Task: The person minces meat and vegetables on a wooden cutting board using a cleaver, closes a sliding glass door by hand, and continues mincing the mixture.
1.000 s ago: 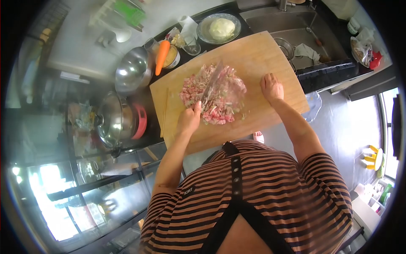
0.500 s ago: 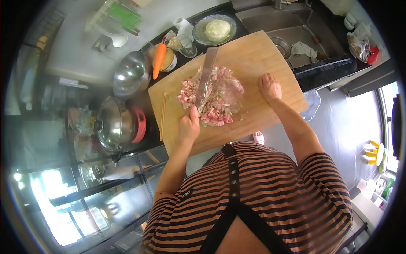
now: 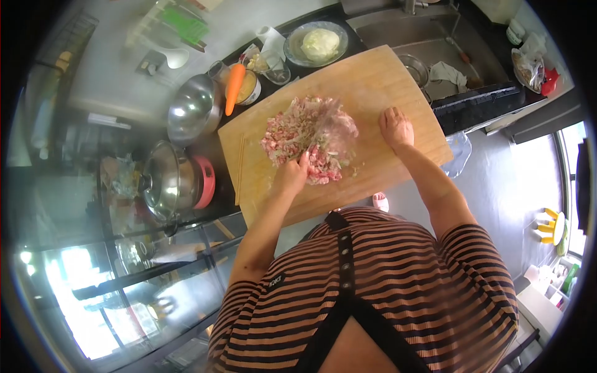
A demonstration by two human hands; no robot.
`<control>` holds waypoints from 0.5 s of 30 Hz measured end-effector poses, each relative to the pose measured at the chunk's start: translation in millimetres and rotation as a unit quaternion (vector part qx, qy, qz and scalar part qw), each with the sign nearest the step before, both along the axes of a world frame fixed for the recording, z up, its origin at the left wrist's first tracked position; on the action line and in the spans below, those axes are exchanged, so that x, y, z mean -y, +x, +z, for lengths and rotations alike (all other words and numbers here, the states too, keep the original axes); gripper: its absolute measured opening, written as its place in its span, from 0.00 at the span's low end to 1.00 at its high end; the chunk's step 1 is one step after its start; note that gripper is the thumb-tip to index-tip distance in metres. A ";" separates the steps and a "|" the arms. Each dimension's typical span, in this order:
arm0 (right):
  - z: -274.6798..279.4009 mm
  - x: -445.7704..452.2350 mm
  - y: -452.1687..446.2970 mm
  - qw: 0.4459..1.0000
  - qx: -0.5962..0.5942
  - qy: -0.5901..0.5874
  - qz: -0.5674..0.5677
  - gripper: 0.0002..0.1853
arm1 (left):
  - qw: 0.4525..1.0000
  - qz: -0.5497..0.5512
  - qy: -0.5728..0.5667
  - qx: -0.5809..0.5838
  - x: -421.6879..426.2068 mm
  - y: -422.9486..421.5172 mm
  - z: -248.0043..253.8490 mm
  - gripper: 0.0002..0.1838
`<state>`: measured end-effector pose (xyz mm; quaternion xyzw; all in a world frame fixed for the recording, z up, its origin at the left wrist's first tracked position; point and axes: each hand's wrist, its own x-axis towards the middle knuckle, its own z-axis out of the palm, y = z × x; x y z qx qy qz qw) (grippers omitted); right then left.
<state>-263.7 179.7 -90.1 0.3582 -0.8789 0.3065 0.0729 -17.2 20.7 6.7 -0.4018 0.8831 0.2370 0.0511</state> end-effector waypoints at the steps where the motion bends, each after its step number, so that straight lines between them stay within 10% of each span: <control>1: 1.4 0.6 -2.4 1.000 0.000 -0.004 0.001 0.08 | 1.000 0.002 0.007 -0.006 5.0 -3.3 7.6 0.31; 15: 1.5 -0.8 1.4 1.000 0.010 0.002 0.000 0.07 | 0.983 0.057 0.083 -0.156 11.2 9.0 33.7 0.34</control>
